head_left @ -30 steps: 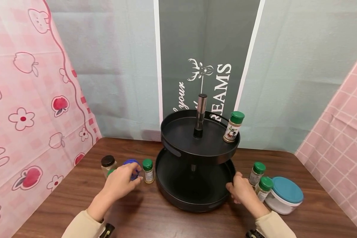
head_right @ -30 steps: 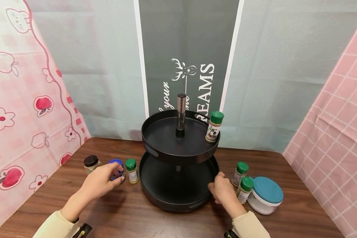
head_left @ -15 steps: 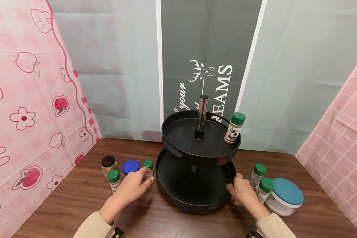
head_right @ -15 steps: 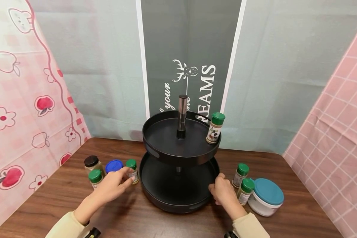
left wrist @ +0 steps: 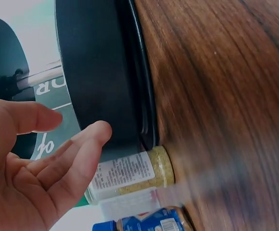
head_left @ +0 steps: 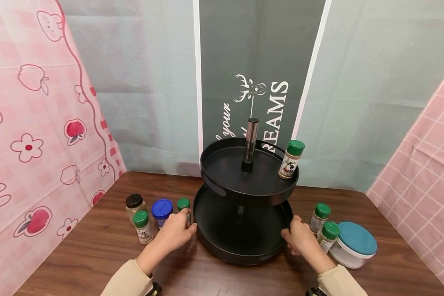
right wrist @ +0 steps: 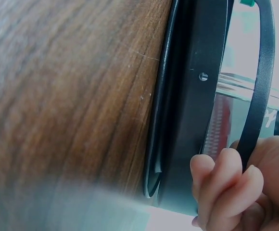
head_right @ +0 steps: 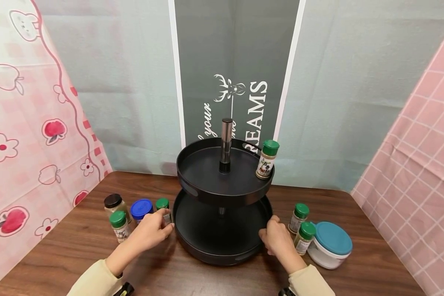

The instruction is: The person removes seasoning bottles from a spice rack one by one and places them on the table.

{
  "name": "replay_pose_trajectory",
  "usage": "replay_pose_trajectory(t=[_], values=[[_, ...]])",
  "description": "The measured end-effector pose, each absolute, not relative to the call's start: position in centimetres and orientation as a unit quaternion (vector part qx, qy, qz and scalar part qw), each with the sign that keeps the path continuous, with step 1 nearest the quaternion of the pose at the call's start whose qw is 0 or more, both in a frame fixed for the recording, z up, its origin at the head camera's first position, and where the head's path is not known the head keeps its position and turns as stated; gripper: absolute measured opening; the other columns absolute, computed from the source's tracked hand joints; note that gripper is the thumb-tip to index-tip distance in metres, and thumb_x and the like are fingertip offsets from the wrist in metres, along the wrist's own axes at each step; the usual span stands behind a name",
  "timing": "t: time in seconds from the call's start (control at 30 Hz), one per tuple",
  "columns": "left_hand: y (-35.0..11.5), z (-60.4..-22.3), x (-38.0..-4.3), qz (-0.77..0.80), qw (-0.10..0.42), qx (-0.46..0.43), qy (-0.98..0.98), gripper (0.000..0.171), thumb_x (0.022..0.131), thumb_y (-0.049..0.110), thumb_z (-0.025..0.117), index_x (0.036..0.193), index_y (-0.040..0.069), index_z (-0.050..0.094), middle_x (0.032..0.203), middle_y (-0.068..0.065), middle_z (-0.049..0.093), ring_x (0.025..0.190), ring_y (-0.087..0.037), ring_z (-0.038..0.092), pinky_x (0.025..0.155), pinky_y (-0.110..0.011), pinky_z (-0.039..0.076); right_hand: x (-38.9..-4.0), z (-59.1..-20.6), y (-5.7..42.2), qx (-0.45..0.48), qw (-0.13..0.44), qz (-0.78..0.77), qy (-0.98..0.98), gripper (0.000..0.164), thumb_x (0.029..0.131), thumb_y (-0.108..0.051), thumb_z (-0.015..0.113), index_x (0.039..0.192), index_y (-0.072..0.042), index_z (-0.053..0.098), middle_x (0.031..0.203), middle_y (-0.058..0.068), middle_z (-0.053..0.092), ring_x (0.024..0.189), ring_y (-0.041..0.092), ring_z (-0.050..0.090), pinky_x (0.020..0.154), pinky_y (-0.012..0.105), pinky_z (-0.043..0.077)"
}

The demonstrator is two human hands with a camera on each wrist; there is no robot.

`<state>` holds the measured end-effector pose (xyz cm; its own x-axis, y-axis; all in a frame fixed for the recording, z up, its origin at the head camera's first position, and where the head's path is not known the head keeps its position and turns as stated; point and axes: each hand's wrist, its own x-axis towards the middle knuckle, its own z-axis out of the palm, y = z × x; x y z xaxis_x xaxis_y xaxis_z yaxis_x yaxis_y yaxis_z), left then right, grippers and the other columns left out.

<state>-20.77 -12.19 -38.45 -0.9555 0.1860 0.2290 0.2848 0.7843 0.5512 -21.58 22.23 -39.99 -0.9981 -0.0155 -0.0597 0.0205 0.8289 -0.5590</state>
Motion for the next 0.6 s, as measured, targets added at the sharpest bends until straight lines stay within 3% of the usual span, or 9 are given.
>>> replay_pose_trajectory(t=[0.17, 0.4, 0.47, 0.6], values=[[-11.6, -38.8, -21.1, -0.288, 0.074, -0.119, -0.947, 0.048, 0.08, 0.023, 0.064, 0.113, -0.01, 0.053, 0.049, 0.003, 0.046, 0.048, -0.009, 0.047, 0.044, -0.03, 0.043, -21.5, -40.0, 22.2, 0.001, 0.027, -0.291, 0.956, 0.055, 0.081, -0.011, 0.049, 0.118, 0.021, 0.022, 0.05, 0.006, 0.052, 0.036, 0.016, 0.049, 0.039, 0.03, 0.044], [-10.7, -39.0, -21.3, -0.28, 0.063, -0.106, -0.952, 0.031, 0.079, 0.027, 0.066, 0.087, -0.002, 0.058, 0.067, -0.009, 0.058, 0.062, -0.018, 0.055, 0.049, -0.037, 0.048, -21.5, -40.0, 22.1, -0.001, 0.028, -0.29, 0.957, 0.059, 0.081, -0.011, 0.05, 0.12, 0.022, 0.021, 0.05, 0.006, 0.052, 0.036, 0.016, 0.049, 0.039, 0.03, 0.044], [-10.4, -39.1, -21.3, -0.278, 0.065, -0.102, -0.953, 0.035, 0.078, 0.026, 0.066, 0.089, -0.006, 0.057, 0.071, -0.013, 0.06, 0.066, -0.022, 0.058, 0.053, -0.04, 0.05, -21.5, -40.0, 22.1, 0.0, 0.027, -0.291, 0.956, 0.058, 0.081, -0.011, 0.05, 0.119, 0.022, 0.021, 0.05, 0.006, 0.052, 0.036, 0.016, 0.049, 0.039, 0.03, 0.044], [-9.7, -39.5, -21.3, -0.309, 0.04, -0.081, -0.947, 0.047, 0.077, 0.02, 0.063, 0.102, -0.016, 0.048, 0.054, -0.008, 0.059, 0.049, -0.016, 0.058, 0.052, -0.036, 0.051, -21.5, -40.0, 22.2, 0.001, 0.025, -0.293, 0.956, 0.057, 0.081, -0.012, 0.05, 0.118, 0.021, 0.022, 0.05, 0.006, 0.052, 0.036, 0.016, 0.049, 0.039, 0.03, 0.044]])
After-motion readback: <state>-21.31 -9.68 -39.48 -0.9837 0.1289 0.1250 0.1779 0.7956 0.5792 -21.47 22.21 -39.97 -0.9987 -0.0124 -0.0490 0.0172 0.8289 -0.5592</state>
